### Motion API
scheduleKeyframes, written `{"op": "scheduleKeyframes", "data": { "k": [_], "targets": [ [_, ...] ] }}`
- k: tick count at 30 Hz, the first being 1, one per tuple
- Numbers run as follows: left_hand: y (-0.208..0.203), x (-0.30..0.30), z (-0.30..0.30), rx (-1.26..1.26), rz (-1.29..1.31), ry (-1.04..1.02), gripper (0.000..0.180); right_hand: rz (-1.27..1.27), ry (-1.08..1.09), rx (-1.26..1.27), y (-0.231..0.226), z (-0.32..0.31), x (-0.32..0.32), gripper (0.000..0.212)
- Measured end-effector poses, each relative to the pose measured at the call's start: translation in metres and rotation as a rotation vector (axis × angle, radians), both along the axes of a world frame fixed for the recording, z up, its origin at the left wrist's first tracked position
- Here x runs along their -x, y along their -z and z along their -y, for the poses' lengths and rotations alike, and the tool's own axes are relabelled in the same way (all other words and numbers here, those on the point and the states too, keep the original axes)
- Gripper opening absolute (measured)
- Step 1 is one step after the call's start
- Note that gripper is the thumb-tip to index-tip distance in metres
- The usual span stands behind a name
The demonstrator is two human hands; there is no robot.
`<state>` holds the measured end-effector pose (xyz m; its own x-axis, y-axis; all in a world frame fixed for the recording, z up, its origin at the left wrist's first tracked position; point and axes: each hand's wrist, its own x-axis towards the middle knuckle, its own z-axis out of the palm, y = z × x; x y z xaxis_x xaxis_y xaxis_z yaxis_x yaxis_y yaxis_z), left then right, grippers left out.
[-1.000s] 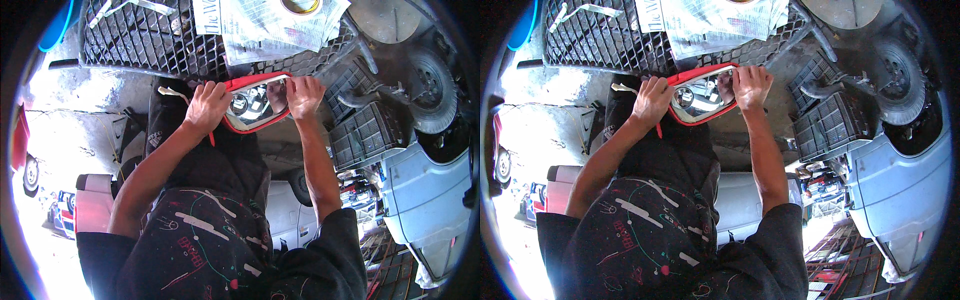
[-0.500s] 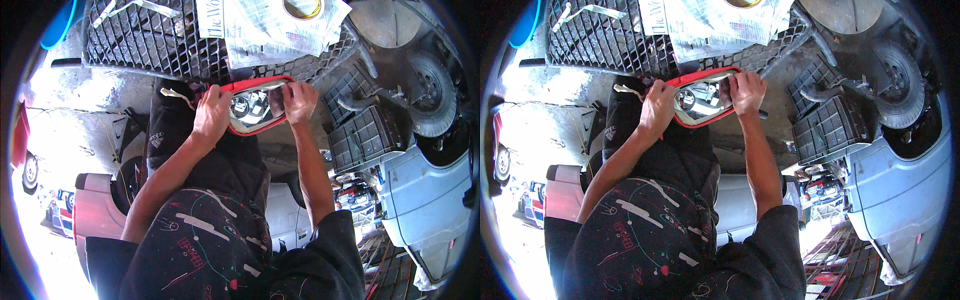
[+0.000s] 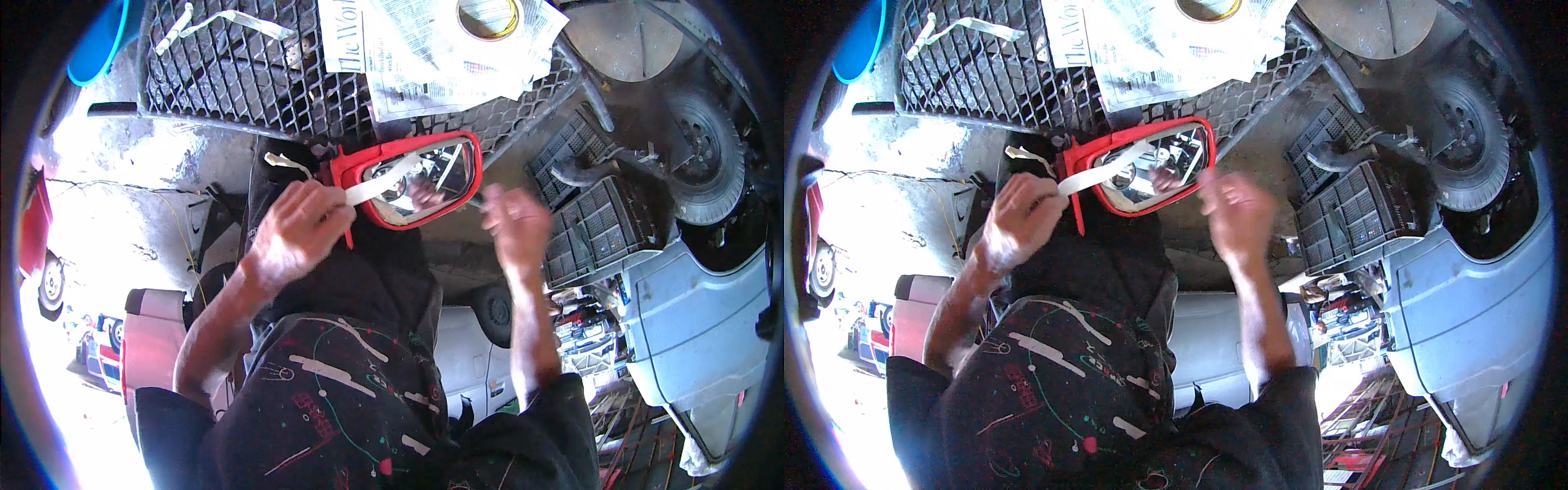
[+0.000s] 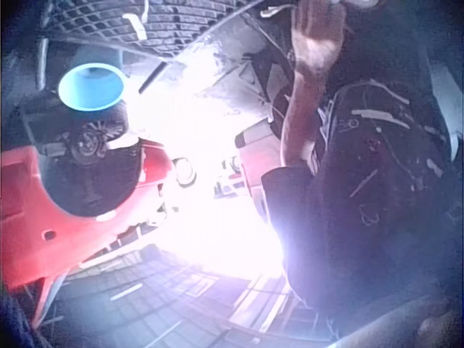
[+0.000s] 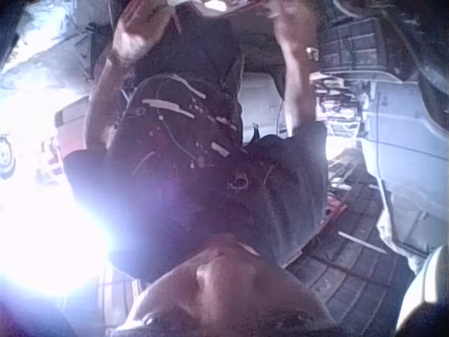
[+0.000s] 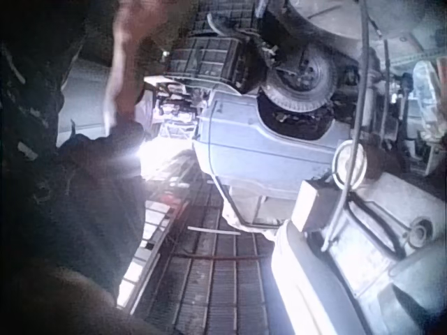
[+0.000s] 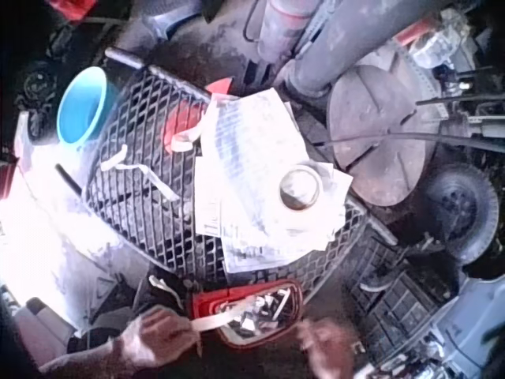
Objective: The person applies masking tape around the edges of a red-framed car side mirror, then places a newspaper over the mirror and smooths it down. The person handles tape, the mirror, and newspaper throughout.
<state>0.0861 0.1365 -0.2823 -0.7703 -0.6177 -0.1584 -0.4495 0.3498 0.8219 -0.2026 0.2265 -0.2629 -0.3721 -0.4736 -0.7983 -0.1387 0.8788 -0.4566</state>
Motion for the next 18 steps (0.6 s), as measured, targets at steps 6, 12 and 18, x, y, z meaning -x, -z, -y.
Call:
{"op": "scheduleKeyframes", "data": {
  "k": [6, 12, 18],
  "targets": [
    [-0.025, 0.021, -0.011, 0.047, -0.107, 0.015, 0.025, 0.94, 0.887, -0.558, 0.032, -0.004, -0.088, 0.06],
    [-0.015, 0.004, -0.021, 0.036, -0.073, 0.042, 0.025, 0.607, 0.867, -0.326, 0.041, 0.004, -0.093, 0.016],
    [0.013, -0.014, -0.031, 0.063, -0.061, 0.109, 0.027, 0.431, 0.845, -0.263, 0.043, 0.013, -0.065, 0.018]
  ]
}}
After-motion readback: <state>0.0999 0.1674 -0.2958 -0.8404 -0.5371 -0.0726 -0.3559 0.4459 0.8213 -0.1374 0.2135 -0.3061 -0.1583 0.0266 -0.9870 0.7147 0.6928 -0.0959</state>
